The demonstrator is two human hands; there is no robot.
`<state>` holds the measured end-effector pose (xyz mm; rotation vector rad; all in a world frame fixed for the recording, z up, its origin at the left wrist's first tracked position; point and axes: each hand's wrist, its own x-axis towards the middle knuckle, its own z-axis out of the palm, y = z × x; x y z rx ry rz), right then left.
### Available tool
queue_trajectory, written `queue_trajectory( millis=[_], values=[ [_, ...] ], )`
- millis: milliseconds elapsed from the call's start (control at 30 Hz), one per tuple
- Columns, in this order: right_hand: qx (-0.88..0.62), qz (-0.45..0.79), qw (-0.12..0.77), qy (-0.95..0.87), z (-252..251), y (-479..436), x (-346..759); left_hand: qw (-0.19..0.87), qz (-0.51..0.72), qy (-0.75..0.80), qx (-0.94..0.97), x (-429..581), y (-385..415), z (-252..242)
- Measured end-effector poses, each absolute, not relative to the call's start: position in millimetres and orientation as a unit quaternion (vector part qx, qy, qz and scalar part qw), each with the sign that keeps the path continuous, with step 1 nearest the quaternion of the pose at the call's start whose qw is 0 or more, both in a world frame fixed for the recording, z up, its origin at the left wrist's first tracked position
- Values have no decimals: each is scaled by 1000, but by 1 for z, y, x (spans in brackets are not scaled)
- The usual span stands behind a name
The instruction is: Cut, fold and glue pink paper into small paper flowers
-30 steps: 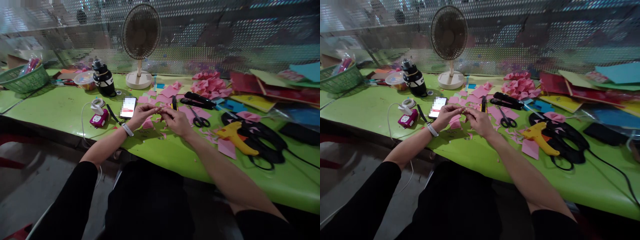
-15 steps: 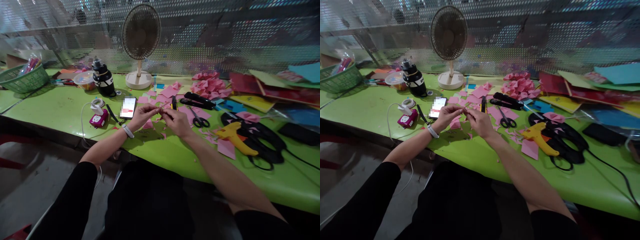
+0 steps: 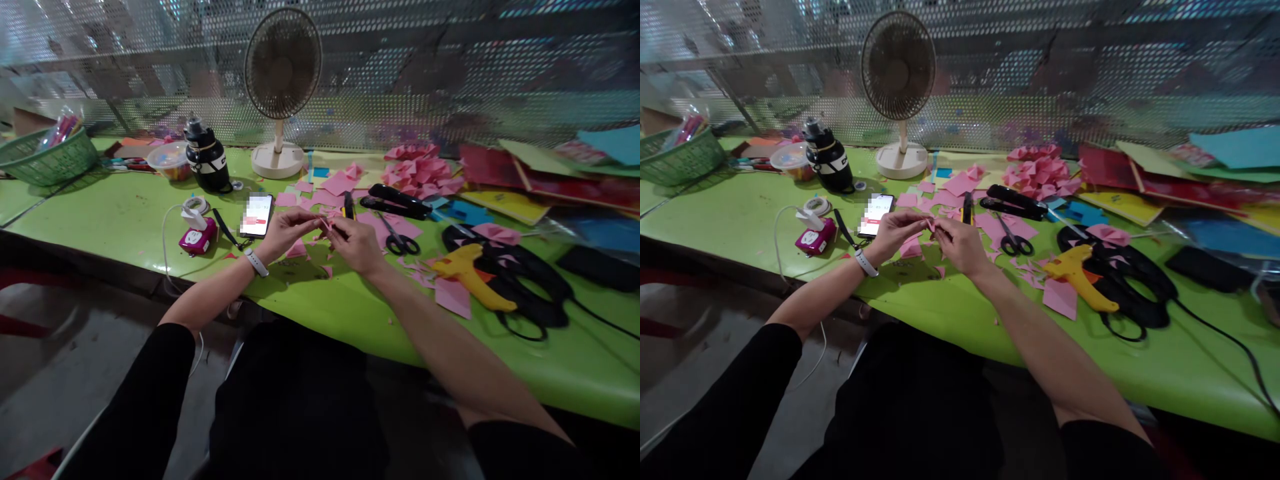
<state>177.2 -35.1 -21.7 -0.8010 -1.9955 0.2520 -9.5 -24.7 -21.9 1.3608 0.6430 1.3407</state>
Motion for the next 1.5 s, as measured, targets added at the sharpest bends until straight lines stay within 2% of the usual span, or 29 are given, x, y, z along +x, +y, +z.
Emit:
queue_trajectory(
  millis=[433,733,1133,1500],
  values=[
    [-337,201,465,-794,-24,-33,179,537,561,273,568,-9,-28,-18],
    [-350,215,456,-790,-18,-40,174,568,570,265,531,-8,-27,-18],
    [-350,283,465,-762,-19,-38,176,547,580,267,541,-6,-28,-21],
    [-326,350,427,-768,-19,-33,181,558,566,261,548,-9,-26,-18]
  ],
)
